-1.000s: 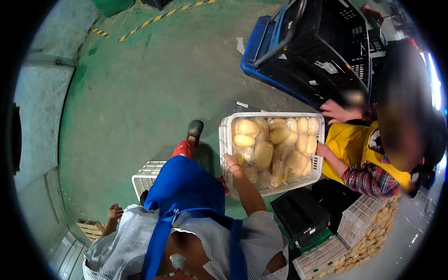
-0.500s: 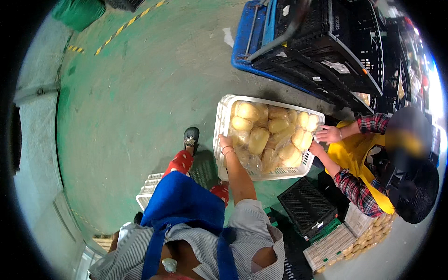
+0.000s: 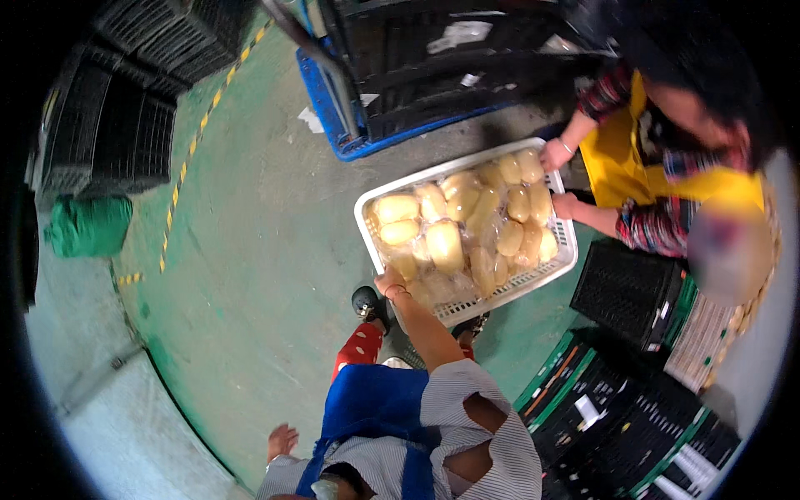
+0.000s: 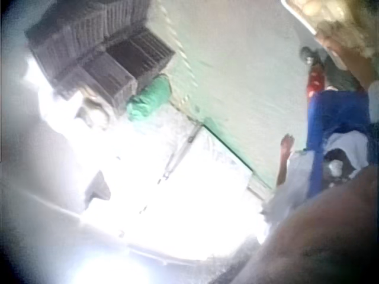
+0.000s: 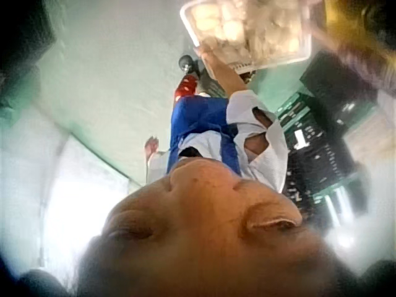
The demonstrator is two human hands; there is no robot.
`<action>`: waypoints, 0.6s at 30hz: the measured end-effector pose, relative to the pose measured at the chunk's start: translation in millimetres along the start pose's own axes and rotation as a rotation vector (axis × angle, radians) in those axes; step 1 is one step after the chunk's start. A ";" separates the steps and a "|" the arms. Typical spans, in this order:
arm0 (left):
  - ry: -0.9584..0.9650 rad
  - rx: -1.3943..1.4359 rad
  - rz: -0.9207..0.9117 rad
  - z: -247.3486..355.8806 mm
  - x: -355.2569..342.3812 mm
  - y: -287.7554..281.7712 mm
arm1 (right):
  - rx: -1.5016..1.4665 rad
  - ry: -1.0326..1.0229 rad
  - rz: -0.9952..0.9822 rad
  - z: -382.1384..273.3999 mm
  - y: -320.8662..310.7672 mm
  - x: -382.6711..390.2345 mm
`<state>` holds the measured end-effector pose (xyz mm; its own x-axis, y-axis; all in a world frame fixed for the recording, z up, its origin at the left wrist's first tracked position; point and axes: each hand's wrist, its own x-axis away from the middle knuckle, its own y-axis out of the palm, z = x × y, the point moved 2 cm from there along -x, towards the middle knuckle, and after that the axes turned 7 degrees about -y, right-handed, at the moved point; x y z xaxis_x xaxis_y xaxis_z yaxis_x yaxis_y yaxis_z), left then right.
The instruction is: The person packs pre-packaged dough buns from a large supply into white plastic baskets. They handle the items by hand, arranging them neatly within the baskets and occasionally moving the baskets to different locations in the workspace.
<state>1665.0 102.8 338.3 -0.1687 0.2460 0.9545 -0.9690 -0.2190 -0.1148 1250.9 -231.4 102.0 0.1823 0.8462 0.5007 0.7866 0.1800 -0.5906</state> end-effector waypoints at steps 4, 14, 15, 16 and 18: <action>0.160 -0.094 -0.061 149.2 -57.5 110.6 | -0.173 -0.218 0.056 22.9 -33.7 50.8; -0.065 -0.790 -0.430 178.9 -89.2 348.5 | -0.739 0.610 0.480 284.3 16.8 286.9; -0.073 -0.862 -0.366 171.5 -90.3 355.8 | -0.923 0.729 0.453 299.0 36.7 312.9; -0.079 -0.955 -0.368 167.9 -92.4 361.4 | -0.555 0.565 0.399 305.9 51.2 332.2; -0.121 -1.061 -0.349 162.0 -94.7 367.2 | -0.003 0.532 0.032 306.1 90.7 368.9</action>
<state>1354.4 -153.8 250.4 0.1044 0.0306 0.9941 -0.6333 0.7728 0.0428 1208.9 250.6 39.5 0.4794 0.4798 0.7348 0.7774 0.1562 -0.6093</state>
